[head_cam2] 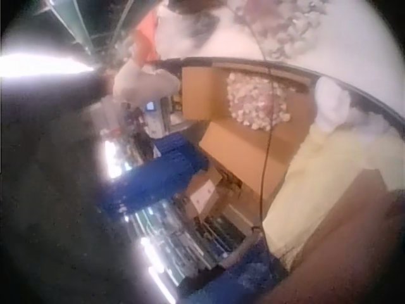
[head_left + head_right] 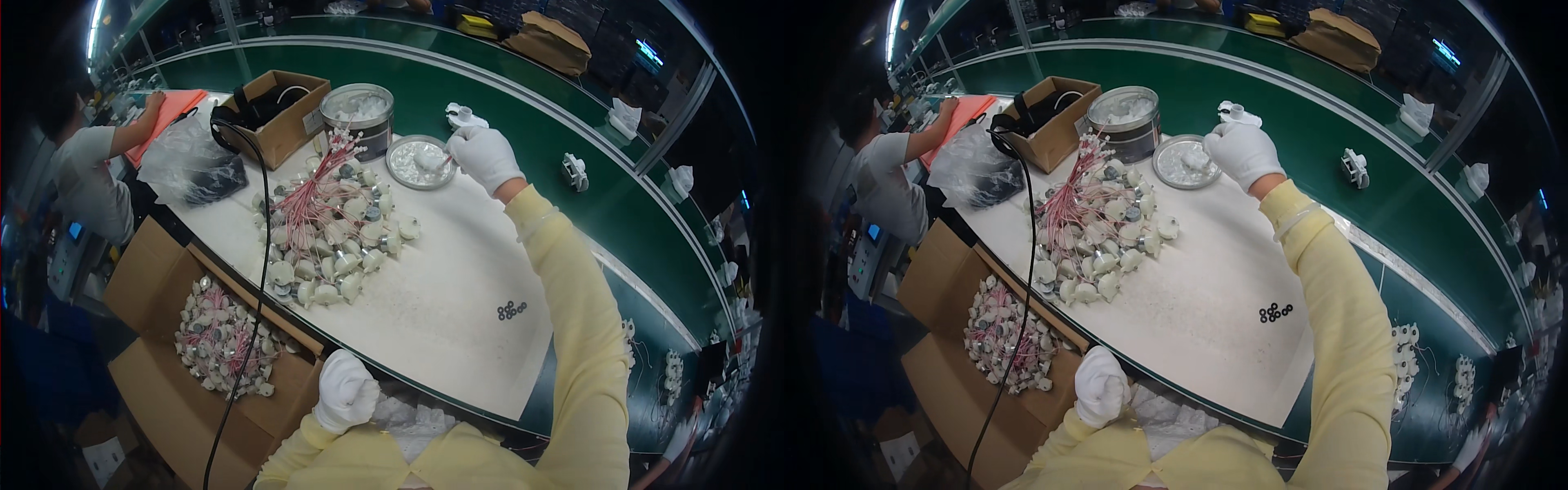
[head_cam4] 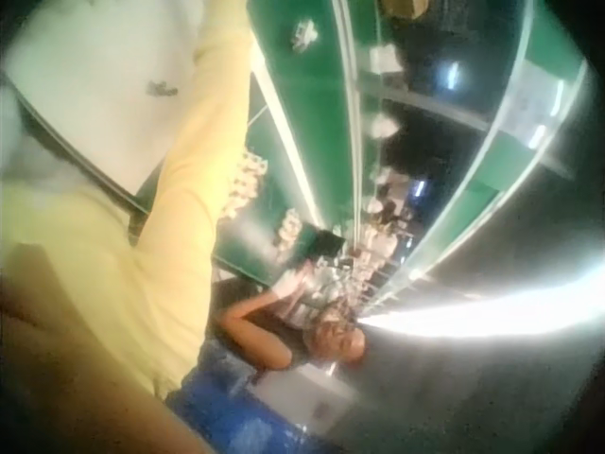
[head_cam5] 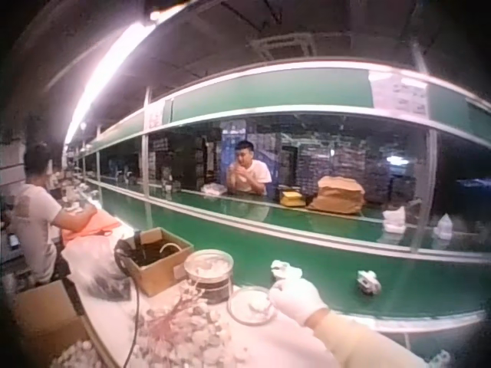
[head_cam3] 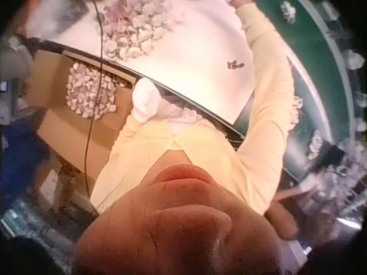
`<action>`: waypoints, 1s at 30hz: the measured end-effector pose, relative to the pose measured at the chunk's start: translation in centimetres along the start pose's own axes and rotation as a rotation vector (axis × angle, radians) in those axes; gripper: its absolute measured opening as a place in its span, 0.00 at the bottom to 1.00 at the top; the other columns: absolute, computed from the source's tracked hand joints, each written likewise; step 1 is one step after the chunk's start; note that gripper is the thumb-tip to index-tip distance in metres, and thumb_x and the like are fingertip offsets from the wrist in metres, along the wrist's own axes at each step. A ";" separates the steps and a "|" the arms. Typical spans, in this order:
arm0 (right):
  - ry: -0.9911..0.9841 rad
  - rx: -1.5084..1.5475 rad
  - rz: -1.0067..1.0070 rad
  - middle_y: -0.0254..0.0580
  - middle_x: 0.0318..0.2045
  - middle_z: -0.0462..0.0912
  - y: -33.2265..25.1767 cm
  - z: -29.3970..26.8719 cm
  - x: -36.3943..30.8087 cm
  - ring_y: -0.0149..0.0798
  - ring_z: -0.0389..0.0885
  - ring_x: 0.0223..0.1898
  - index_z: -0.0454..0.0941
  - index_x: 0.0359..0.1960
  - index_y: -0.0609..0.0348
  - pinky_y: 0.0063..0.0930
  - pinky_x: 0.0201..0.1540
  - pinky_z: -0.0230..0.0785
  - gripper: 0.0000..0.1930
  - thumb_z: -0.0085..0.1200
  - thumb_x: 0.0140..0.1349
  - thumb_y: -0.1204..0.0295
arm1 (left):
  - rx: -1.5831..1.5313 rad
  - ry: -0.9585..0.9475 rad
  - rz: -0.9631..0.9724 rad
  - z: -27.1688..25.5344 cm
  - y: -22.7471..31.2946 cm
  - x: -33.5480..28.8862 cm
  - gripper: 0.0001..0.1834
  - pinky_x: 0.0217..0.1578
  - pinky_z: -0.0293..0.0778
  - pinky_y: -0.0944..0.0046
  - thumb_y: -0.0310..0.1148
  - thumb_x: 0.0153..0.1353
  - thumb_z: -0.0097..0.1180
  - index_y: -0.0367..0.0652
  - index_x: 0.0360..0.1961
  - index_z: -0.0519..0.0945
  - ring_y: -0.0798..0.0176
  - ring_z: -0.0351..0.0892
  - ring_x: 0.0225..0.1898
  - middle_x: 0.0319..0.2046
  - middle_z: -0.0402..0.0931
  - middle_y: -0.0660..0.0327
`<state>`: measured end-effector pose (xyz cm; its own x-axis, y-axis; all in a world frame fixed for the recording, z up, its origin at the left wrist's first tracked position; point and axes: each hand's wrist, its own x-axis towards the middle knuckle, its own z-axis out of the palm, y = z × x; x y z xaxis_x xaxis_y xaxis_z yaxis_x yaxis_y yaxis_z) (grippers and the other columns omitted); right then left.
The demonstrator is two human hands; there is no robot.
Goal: The person assembles small white electronic components by inserting metal washers into their centers and placing them on a green workbench. They then use a brush to apply a white substance to the components and transfer the finished items into a cardboard box.
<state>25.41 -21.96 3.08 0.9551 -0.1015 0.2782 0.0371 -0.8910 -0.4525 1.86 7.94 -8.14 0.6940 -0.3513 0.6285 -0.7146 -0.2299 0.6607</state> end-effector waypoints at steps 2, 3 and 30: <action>-0.003 0.005 0.011 0.40 0.20 0.82 0.3 0.1 0.1 0.35 0.80 0.22 0.84 0.28 0.56 0.27 0.33 0.72 0.14 0.45 0.56 0.66 | -0.010 -0.013 -0.016 -0.2 0.0 -0.3 0.04 0.27 0.64 0.57 0.25 0.46 0.56 0.43 0.21 0.73 0.53 0.67 0.23 0.21 0.67 0.60; -0.011 0.003 0.013 0.40 0.20 0.82 0.4 0.2 0.1 0.35 0.80 0.22 0.84 0.28 0.57 0.26 0.32 0.72 0.14 0.45 0.56 0.66 | -0.016 -0.013 -0.022 -0.2 0.0 -0.1 0.04 0.27 0.64 0.57 0.25 0.47 0.56 0.43 0.21 0.73 0.53 0.67 0.23 0.21 0.67 0.60; -0.008 -0.210 -0.274 0.43 0.27 0.83 1.3 -2.4 0.2 0.42 0.83 0.29 0.83 0.29 0.54 0.31 0.34 0.73 0.08 0.50 0.57 0.70 | -0.625 0.052 -0.328 -0.6 0.3 -0.1 0.18 0.29 0.63 0.58 0.37 0.65 0.44 0.43 0.18 0.70 0.55 0.67 0.25 0.21 0.68 0.59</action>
<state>24.92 -24.21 4.53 0.9205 0.1570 0.3578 0.2321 -0.9564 -0.1773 1.66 8.51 -7.77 0.8795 -0.3053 0.3651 -0.2948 0.2528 0.9215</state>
